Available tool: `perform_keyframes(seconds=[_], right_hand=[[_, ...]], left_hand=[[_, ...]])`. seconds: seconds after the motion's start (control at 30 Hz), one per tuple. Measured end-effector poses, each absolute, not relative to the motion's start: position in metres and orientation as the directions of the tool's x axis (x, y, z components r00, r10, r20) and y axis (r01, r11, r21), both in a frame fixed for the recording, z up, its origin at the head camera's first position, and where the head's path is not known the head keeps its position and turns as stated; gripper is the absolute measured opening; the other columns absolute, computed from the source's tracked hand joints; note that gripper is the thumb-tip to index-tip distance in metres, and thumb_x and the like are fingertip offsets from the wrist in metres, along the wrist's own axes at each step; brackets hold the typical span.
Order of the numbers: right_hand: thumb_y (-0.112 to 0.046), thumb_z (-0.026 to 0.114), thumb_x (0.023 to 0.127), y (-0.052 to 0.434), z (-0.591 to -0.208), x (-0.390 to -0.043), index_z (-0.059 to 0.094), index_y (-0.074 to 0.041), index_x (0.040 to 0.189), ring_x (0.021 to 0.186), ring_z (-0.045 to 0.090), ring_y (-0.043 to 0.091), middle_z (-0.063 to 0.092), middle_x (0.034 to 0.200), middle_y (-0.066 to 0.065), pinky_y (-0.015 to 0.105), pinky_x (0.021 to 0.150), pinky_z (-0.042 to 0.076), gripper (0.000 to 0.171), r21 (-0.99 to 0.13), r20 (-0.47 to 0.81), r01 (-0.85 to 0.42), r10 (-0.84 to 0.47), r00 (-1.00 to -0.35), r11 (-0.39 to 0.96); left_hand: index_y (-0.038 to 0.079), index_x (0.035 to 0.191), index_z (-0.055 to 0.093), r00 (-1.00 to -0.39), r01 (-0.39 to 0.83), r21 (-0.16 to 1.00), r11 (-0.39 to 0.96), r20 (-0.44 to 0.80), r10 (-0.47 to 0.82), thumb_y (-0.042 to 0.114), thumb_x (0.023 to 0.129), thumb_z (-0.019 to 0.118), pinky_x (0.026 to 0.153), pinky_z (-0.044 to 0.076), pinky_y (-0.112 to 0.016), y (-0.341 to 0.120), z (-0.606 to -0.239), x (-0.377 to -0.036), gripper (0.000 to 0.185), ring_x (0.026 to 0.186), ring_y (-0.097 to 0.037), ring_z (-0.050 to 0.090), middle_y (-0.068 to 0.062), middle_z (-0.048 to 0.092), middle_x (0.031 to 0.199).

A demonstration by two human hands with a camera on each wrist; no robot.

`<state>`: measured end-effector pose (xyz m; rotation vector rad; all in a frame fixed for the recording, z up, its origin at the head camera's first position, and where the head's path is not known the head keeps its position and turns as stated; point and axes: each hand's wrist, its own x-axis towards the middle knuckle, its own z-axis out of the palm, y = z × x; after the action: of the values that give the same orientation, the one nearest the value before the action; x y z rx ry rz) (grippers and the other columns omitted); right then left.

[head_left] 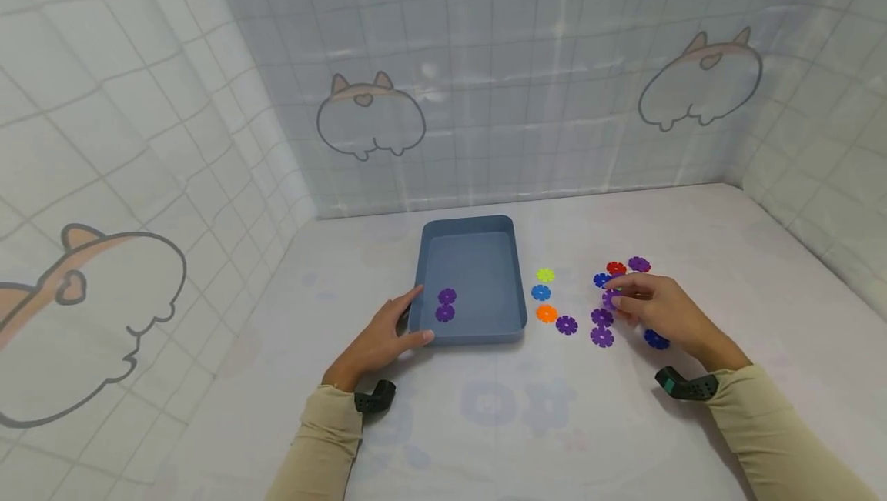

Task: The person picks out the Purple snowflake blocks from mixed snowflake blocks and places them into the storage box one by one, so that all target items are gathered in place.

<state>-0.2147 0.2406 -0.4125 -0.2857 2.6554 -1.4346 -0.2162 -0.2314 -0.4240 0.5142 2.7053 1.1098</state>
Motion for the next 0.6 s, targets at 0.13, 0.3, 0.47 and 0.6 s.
perform_keyframes(seconds=[0.13,0.3,0.47,0.6], right_hand=[[-0.016,0.062,0.101,0.238,-0.41,-0.215,0.061,0.0,0.133,0.091,0.067,0.025,0.065,0.11,0.015,0.026,0.075,0.057,0.036,-0.859,-0.027,-0.089,-0.218,-0.976,0.505],[-0.019,0.065,0.1,0.233,-0.409,-0.216,0.056,0.0,0.139,0.1,0.069,0.026,0.064,0.119,0.019,0.024,0.083,0.056,0.045,-0.902,-0.045,-0.063,-0.237,-0.97,0.428],[-0.019,0.065,0.099,0.223,-0.412,-0.22,0.055,-0.001,0.141,0.103,0.069,0.026,0.063,0.123,0.02,0.024,0.086,0.055,0.048,-0.93,-0.049,-0.049,-0.255,-0.966,0.364],[-0.02,0.065,0.099,0.215,-0.413,-0.226,0.056,-0.002,0.141,0.1,0.07,0.027,0.065,0.12,0.019,0.024,0.086,0.055,0.047,-0.931,-0.041,-0.059,-0.263,-0.964,0.36]], left_hand=[[0.027,0.162,0.022,-0.923,0.256,0.705,0.661,-0.025,0.384,0.052,0.093,0.067,0.116,0.02,-0.059,-0.231,-0.424,-0.217,0.087,0.149,-0.033,0.022,-0.011,0.024,0.163],[0.028,0.162,0.022,-0.925,0.254,0.707,0.66,-0.022,0.38,0.053,0.092,0.067,0.116,0.022,-0.058,-0.23,-0.424,-0.217,0.087,0.148,-0.031,0.025,-0.01,0.026,0.162],[0.027,0.162,0.021,-0.922,0.253,0.706,0.661,-0.031,0.386,0.052,0.092,0.067,0.117,0.02,-0.059,-0.23,-0.424,-0.217,0.087,0.149,-0.033,0.021,-0.011,0.024,0.163],[0.028,0.162,0.021,-0.925,0.244,0.702,0.669,-0.038,0.378,0.053,0.092,0.067,0.117,0.017,-0.062,-0.232,-0.424,-0.217,0.087,0.15,-0.034,0.016,-0.009,0.022,0.164]])
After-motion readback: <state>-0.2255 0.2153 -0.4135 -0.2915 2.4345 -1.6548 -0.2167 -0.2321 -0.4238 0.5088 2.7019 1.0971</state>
